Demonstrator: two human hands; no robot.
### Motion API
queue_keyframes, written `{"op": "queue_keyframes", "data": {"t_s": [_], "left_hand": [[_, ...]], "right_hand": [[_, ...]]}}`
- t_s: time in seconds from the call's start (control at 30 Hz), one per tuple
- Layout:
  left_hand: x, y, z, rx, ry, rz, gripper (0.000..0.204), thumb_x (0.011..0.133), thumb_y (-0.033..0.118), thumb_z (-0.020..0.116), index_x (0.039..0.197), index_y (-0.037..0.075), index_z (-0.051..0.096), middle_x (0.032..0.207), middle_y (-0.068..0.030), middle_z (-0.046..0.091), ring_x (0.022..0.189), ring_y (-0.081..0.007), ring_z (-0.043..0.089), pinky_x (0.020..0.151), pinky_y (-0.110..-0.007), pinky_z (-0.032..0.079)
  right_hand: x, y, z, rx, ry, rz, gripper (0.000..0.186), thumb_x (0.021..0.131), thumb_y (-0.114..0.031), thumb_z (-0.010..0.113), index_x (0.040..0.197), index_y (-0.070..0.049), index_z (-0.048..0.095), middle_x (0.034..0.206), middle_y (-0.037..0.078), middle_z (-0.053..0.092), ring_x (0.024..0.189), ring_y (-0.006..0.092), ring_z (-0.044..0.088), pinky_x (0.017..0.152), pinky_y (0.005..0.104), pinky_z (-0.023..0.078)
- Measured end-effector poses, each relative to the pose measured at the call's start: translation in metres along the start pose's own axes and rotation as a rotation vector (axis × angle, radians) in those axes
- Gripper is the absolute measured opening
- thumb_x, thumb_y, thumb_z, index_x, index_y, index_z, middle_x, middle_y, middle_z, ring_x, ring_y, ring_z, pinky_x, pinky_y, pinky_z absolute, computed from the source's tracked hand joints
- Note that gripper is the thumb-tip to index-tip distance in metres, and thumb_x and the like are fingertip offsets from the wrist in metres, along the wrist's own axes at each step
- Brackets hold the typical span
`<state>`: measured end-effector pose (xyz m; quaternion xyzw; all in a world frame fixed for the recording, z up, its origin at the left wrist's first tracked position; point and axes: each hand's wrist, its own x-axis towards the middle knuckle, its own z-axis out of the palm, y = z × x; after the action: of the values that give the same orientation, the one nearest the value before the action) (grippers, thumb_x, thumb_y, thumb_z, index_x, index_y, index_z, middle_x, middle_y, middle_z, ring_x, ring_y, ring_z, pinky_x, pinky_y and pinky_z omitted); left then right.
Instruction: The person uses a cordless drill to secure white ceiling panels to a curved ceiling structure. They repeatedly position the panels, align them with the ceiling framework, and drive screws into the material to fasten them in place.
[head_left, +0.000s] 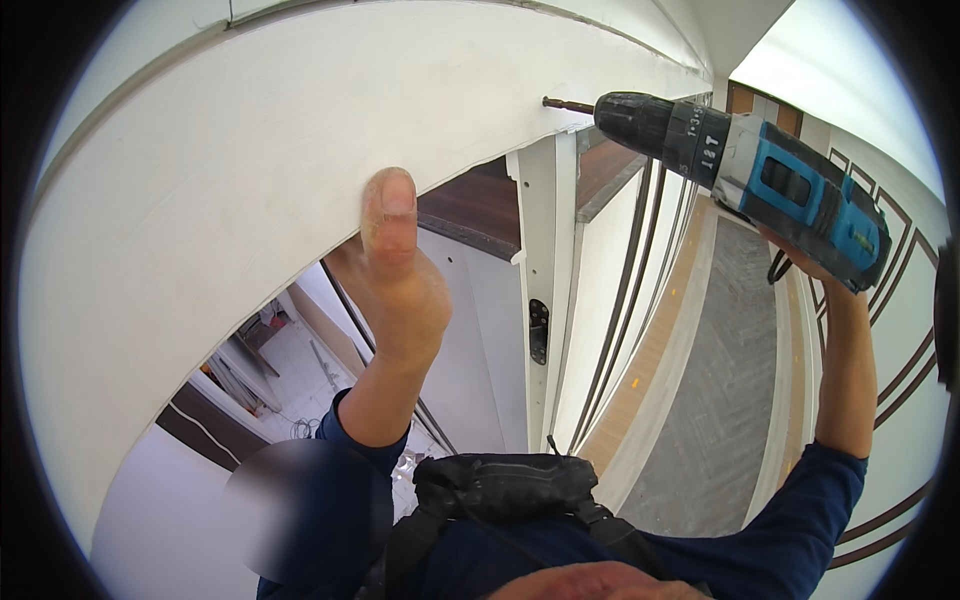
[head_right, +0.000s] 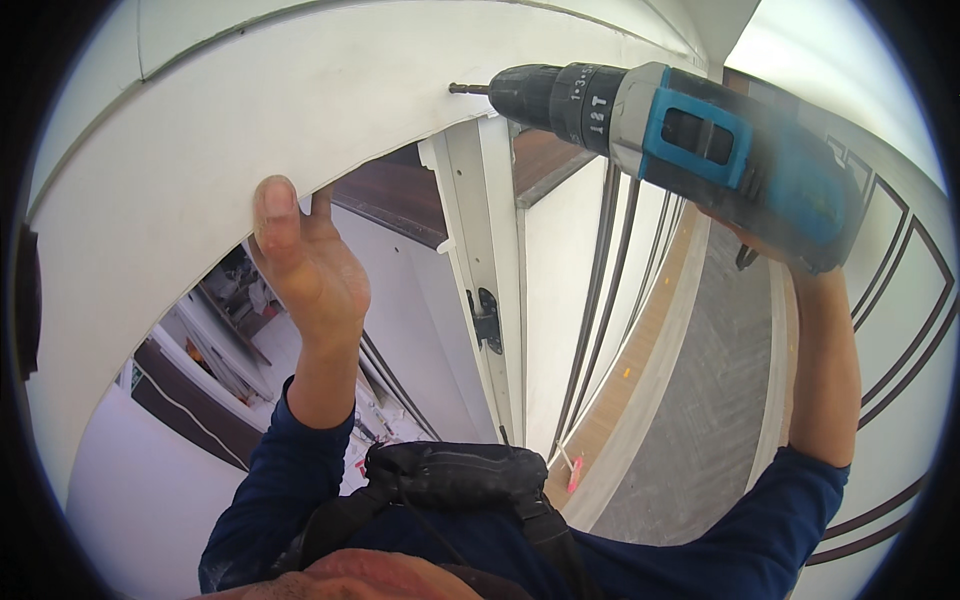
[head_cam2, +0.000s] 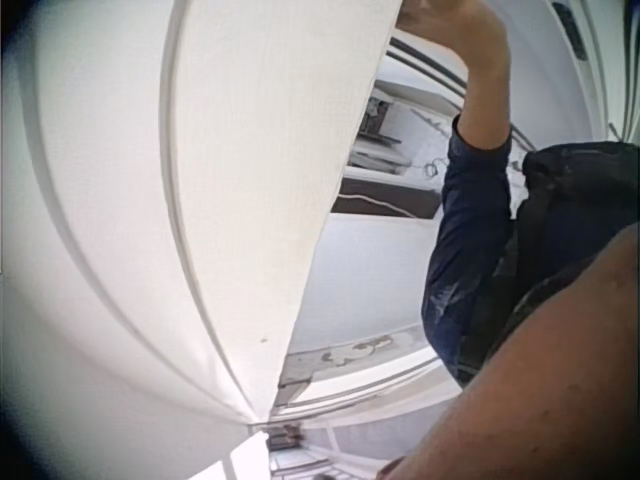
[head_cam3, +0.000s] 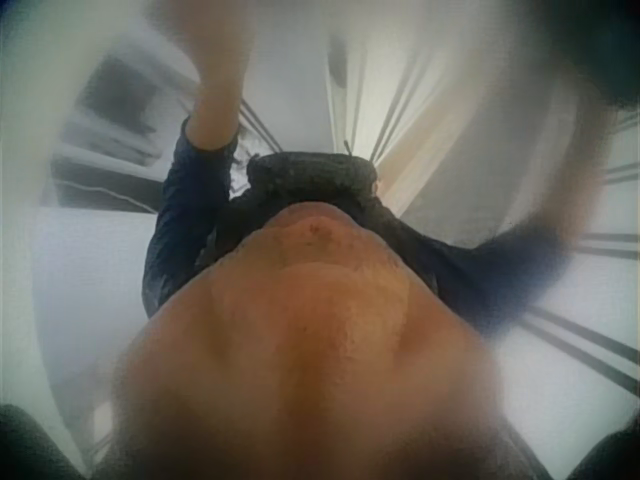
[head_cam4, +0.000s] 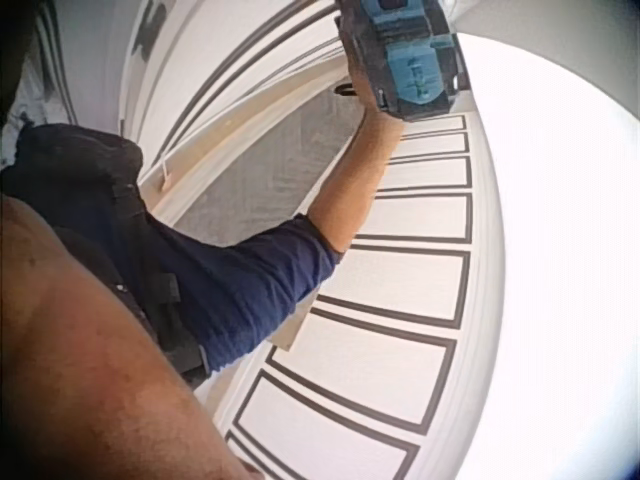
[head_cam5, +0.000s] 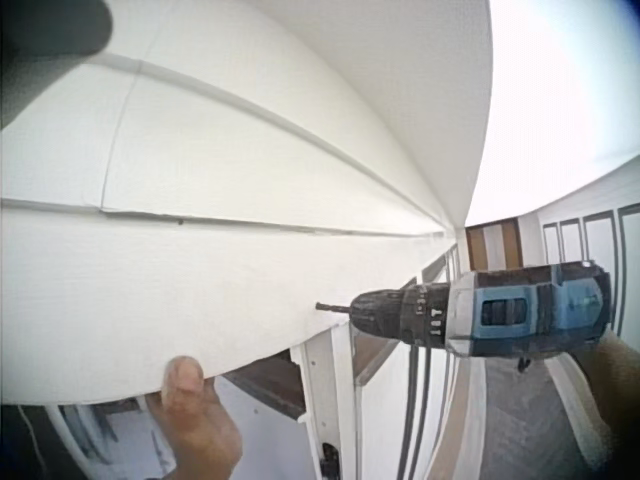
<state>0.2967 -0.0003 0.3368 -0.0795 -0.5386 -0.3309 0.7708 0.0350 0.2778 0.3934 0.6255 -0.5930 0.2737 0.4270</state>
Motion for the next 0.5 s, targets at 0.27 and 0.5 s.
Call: {"op": "queue_keyframes", "data": {"t_s": [0.27,0.5], "left_hand": [[-0.001,-0.002,0.0,0.015,0.004,0.011,0.026,0.089,0.027,0.062,0.102,0.005,0.057,0.109,-0.0041,0.053,0.112,-0.0149,0.047,0.104,-0.041,0.036],[0.001,-0.009,0.003,-0.014,0.01,0.007,0.026,0.09,0.027,0.06,0.103,0.004,0.057,0.109,-0.0048,0.053,0.112,-0.0154,0.047,0.104,-0.039,0.035]], "right_hand": [[0.014,-0.055,0.023,0.737,-0.168,0.528,0.024,0.082,-0.011,0.067,0.103,-0.002,0.061,0.068,0.001,0.054,0.06,0.0115,0.051,0.057,0.0284,0.042],[0.015,-0.069,0.022,0.612,-0.153,0.574,0.026,0.08,-0.012,0.062,0.103,0.0,0.061,0.07,0.0,0.052,0.058,0.0098,0.048,0.057,0.0254,0.041]]}}
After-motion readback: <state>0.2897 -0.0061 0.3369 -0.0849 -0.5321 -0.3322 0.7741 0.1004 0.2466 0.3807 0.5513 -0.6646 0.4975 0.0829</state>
